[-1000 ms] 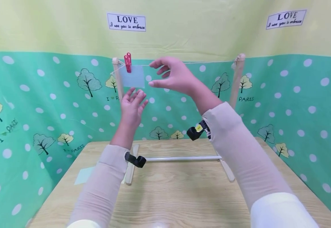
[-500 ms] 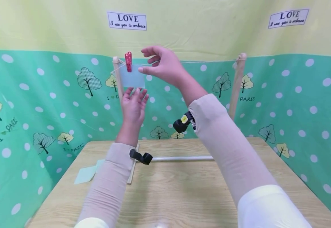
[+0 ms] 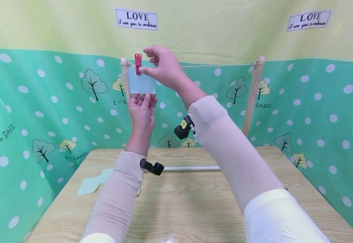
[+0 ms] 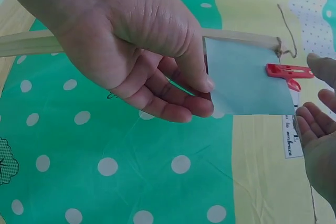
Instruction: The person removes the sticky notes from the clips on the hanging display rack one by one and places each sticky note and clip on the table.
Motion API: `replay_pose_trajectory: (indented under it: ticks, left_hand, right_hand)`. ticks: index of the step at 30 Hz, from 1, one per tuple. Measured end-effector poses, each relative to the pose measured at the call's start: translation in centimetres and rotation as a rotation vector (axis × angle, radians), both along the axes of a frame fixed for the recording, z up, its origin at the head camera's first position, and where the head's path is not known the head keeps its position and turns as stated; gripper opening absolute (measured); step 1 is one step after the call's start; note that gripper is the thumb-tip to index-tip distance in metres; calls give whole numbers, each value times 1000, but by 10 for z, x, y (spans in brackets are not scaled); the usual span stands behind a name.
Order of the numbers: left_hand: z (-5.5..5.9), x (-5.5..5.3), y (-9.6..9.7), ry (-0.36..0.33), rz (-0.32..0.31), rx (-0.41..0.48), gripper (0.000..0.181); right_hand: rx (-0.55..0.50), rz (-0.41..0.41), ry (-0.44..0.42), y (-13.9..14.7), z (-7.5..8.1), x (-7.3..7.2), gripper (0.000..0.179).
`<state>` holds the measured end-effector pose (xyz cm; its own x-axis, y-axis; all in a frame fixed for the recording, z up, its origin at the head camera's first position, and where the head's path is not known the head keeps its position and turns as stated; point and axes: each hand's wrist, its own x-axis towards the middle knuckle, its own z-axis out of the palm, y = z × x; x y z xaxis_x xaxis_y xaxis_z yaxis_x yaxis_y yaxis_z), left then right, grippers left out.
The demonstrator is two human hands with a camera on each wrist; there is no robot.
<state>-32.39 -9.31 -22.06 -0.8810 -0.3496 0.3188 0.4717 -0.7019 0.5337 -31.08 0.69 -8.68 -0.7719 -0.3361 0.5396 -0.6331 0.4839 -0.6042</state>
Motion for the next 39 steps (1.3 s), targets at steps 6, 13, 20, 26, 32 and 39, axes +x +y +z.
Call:
replay_pose_trajectory:
  ticks: [6,13,20,26,32,39]
  left_hand:
    - [0,2,1,-4,11,-28,24]
    - [-2,3,-1,-4,15,-33,24]
    - [-3,5,0,48,16,-60,21]
    - [-3,5,0,72,27,-62,15]
    - [-3,6,-1,71,54,-87,14]
    - [-3,7,-1,43,87,-112,16]
  right_hand:
    - [-44,16,-66,-6,-1,-6,58]
    - [-106,69,-125,-15,-6,-5,60]
    - [-184,22,13,-22,-17,-3,52]
    - [-308,3,64,-27,-23,-1,33]
    - [-504,66,18,-25,-28,0,27]
    - [-542,55,102,-19,-28,-1,15]
